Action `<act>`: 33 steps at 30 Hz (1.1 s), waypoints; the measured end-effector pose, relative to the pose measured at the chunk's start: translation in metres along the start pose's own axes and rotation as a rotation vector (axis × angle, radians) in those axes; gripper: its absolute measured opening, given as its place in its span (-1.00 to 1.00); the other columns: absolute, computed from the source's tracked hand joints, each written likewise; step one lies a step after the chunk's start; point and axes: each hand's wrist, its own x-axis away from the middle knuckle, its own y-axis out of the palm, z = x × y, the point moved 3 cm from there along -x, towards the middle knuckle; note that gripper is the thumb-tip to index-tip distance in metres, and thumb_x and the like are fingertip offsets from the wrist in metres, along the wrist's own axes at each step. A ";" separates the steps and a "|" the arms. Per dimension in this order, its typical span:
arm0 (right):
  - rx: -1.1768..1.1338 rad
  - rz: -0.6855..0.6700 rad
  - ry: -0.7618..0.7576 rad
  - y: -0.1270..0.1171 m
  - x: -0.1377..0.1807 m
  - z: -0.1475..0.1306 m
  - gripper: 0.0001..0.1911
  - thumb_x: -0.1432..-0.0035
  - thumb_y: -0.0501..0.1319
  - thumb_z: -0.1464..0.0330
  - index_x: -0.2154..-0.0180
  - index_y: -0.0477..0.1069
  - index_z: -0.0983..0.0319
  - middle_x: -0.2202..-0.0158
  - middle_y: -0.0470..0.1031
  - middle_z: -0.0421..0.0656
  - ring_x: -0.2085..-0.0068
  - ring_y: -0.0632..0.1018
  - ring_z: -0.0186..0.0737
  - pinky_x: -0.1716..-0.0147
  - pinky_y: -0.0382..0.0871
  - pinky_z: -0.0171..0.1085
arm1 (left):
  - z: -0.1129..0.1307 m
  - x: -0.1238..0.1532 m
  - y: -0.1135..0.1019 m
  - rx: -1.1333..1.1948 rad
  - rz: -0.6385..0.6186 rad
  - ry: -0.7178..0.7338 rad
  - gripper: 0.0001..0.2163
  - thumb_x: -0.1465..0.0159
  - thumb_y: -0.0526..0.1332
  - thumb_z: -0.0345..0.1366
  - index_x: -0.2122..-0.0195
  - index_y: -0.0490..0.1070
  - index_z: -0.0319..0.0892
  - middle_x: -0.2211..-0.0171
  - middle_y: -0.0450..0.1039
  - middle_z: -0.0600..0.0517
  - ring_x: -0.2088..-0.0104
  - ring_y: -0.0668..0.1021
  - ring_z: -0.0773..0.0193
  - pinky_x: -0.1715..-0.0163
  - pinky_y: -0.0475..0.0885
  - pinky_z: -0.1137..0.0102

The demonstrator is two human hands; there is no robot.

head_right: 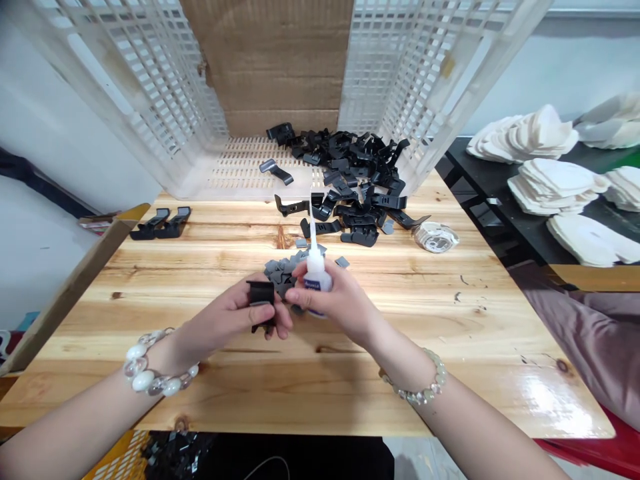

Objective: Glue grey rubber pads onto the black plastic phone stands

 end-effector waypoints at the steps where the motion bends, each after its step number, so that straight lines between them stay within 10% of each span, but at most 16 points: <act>1: -0.005 0.050 -0.025 -0.004 -0.002 -0.001 -0.62 0.08 0.45 0.26 0.23 0.39 0.22 0.46 0.39 -0.29 0.46 0.44 -0.37 0.45 0.29 -0.33 | 0.000 -0.001 -0.002 0.023 0.045 -0.002 -0.83 -0.27 0.28 -0.26 0.24 0.35 -0.23 0.32 0.57 -0.04 0.37 0.62 0.29 0.44 0.45 0.47; 14: -0.051 0.143 -0.182 -0.019 -0.003 -0.018 -0.56 -0.02 0.37 0.06 0.22 0.26 0.15 0.42 0.54 -0.18 0.49 0.57 -0.16 0.78 0.37 -0.34 | -0.008 0.002 -0.003 0.175 0.088 -0.213 -0.75 -0.22 0.33 -0.16 0.28 0.45 -0.28 0.40 0.58 -0.06 0.36 0.61 0.26 0.27 0.51 0.34; 24: 0.084 0.196 -0.109 -0.034 -0.008 -0.018 -0.70 0.00 0.42 0.15 0.32 0.54 0.22 0.37 0.53 -0.14 0.33 0.55 -0.27 0.42 0.51 -0.34 | -0.009 -0.002 -0.002 0.138 0.100 -0.184 -0.76 -0.24 0.31 -0.16 0.29 0.51 -0.27 0.39 0.54 -0.02 0.32 0.55 0.31 0.19 0.43 0.37; 33: -0.003 0.261 -0.220 -0.037 -0.008 -0.027 -0.69 -0.09 0.36 0.13 0.42 0.41 0.24 0.56 0.44 -0.22 0.63 0.26 -0.48 0.67 0.04 -0.41 | -0.014 -0.002 -0.006 0.203 0.110 -0.212 -0.74 -0.23 0.31 -0.17 0.22 0.51 -0.31 0.35 0.60 -0.12 0.32 0.61 0.23 0.23 0.51 0.31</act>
